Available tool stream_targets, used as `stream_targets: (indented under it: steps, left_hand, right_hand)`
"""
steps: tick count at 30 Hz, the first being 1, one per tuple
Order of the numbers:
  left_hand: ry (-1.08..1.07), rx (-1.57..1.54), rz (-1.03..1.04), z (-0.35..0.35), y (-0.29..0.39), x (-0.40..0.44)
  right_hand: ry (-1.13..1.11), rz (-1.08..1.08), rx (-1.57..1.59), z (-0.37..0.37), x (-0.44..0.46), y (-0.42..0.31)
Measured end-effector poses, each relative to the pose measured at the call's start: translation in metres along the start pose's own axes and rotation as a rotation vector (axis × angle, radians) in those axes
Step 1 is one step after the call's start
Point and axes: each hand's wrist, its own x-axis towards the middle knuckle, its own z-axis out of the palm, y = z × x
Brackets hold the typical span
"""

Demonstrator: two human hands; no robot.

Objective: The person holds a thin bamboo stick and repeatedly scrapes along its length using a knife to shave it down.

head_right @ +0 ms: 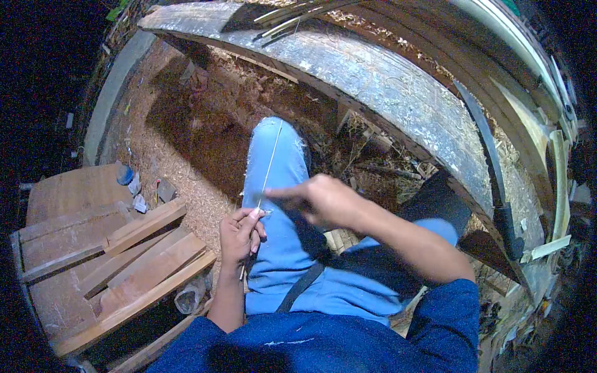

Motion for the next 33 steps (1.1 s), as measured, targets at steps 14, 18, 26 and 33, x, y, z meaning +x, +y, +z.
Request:
stream_targets:
  steps: [14,18,26,33]
  left_hand:
    - [-0.027,0.029,-0.004,-0.001,-0.002,-0.001]
    - [-0.022,0.023,-0.012,-0.002,-0.001,0.0]
    - [-0.017,0.02,-0.023,-0.002,-0.001,0.001]
    - [-0.016,0.032,-0.013,0.0,0.0,-0.003]
  right_hand:
    - [0.226,0.071,-0.028,-0.015,-0.002,0.01]
    - [0.163,-0.022,-0.076,0.001,-0.003,0.013]
    - [0.045,-0.072,-0.08,0.003,-0.004,0.011]
    - [0.174,-0.023,-0.192,-0.007,-0.006,0.004]
